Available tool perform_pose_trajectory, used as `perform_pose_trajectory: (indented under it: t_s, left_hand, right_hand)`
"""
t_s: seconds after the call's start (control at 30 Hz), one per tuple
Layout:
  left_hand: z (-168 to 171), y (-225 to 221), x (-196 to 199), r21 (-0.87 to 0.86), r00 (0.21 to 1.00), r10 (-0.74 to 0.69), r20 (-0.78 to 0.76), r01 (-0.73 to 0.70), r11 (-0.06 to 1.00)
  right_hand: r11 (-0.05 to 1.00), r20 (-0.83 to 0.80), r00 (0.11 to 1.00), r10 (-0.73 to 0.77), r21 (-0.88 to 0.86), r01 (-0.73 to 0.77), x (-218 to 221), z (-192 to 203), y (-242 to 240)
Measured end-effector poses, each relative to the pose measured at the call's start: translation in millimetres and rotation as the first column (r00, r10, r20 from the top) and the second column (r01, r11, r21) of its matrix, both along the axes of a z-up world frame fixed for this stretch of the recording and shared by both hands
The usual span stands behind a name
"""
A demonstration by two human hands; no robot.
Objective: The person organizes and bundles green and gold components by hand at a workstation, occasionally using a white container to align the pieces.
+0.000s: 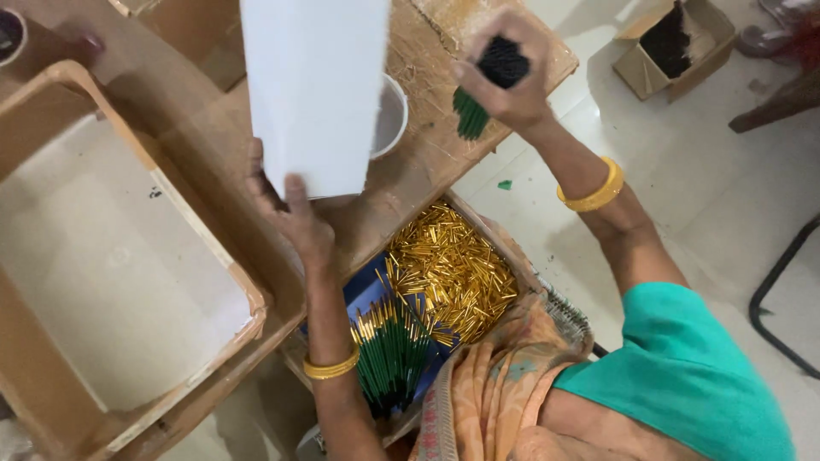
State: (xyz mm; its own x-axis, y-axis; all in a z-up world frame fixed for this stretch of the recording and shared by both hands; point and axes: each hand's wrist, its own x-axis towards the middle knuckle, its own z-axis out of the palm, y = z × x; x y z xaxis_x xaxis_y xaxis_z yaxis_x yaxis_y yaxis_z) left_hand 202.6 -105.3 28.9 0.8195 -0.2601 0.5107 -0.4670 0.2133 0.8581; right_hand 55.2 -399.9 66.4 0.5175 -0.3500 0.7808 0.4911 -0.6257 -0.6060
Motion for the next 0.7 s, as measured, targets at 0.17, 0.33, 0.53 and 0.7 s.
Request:
perform_pose_trajectory:
  t_s: [0.17,0.33,0.53,0.7]
  left_hand:
    - [20,7,-15,-0.214,0.991,-0.05,-0.127,0.022,0.976]
    - [23,10,-14,-0.184,0.933,-0.061,-0.354,-0.005,0.983]
    - [-23,20,9,-0.175,0.874,0.008,-0.485,-0.106,0.979]
    - [-28,26,6,-0.276,0.867,-0.073,-0.494,-0.077,0.958]
  right_hand:
    - [0.997,0.056,0.998,0.037,-0.069,-0.033,19,-41,-16]
    - [0.857,0.128,0.932,0.339,0.367,-0.362,25,3,-8]
    - [0.833,-0.411,0.835,0.366,-0.256,-0.491,32,84,36]
    - [0.692,-0.721,0.649,-0.241,-0.597,-0.406,43,36,66]
